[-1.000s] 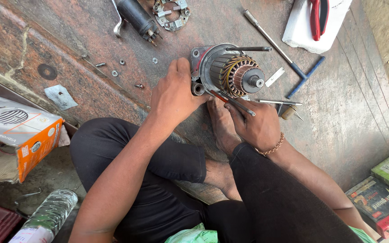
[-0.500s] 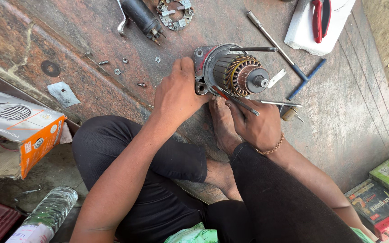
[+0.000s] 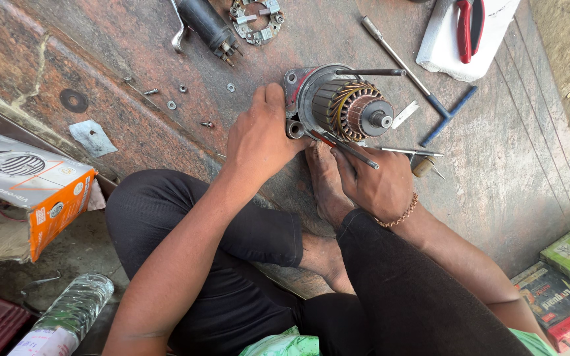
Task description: The person sits on the ground working on a disassembled electric motor, holding the armature and housing while using a small file and pliers to work on the motor's mounting area and components. They reposition the motor repeatedly and handle small screws and parts on the floor around them.
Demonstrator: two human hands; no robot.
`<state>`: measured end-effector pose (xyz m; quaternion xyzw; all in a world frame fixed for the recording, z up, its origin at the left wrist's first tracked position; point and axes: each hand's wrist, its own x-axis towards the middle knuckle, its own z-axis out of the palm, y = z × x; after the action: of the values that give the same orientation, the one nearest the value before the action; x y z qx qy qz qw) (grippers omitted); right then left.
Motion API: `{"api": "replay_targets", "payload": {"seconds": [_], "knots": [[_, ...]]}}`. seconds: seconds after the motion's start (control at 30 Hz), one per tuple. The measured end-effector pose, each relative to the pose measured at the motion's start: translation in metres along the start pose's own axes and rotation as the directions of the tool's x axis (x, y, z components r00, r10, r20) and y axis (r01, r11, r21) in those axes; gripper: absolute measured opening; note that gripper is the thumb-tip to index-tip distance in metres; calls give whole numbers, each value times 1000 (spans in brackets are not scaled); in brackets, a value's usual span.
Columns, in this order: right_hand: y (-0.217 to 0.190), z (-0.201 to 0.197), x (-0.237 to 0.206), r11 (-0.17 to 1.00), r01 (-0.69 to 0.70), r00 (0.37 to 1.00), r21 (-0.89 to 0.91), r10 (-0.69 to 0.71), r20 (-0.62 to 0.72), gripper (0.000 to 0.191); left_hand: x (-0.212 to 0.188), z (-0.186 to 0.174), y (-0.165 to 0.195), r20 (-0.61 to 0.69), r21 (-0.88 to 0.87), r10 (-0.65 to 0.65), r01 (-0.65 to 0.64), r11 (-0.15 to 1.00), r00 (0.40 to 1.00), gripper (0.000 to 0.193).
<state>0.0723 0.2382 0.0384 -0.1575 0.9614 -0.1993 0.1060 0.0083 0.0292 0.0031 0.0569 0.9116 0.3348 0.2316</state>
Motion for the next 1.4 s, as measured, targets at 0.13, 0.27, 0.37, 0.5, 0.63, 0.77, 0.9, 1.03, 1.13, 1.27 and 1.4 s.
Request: {"api": "replay_targets", "payload": {"seconds": [0.13,0.27,0.37,0.5,0.63,0.77,0.9,1.03,1.13,1.27,1.4], "knots": [[-1,1,2,999,6,1000,-54,-7,-3,18,0,2,0,-16,6,2,-2,1000,1000,76],[-3,3,5,991,126,986,-53,-131,-102,19,0,4,0,-22,5,-14,14,1000,1000,72],[-2,1,6,999,48,999,-15,-48,-10,19,2,3,-2,-28,23,1,0,1000,1000,75],[4,-7,-1,995,-98,991,-7,98,94,19,2,2,-3,-19,12,-6,6,1000,1000,75],[9,-1,-3,999,-33,999,13,33,32,18,3,2,-1,-6,25,-19,19,999,1000,79],[20,4,2,997,18,999,72,-20,33,16,3,1,0,0,34,-26,26,999,1000,78],[23,7,2,999,31,995,-10,-30,94,18,5,2,1,28,54,-36,35,998,999,84],[22,7,-2,999,36,998,15,-37,49,16,5,1,0,34,46,-24,22,999,999,82],[23,5,-4,999,8,997,51,-12,71,15,5,0,-1,33,45,-31,29,999,999,82],[29,2,-2,1000,16,993,15,-18,113,19,5,1,-2,51,39,-44,42,998,998,83],[34,-2,0,999,51,986,-10,-49,159,25,5,1,-4,15,19,4,-4,1000,1000,83]]}}
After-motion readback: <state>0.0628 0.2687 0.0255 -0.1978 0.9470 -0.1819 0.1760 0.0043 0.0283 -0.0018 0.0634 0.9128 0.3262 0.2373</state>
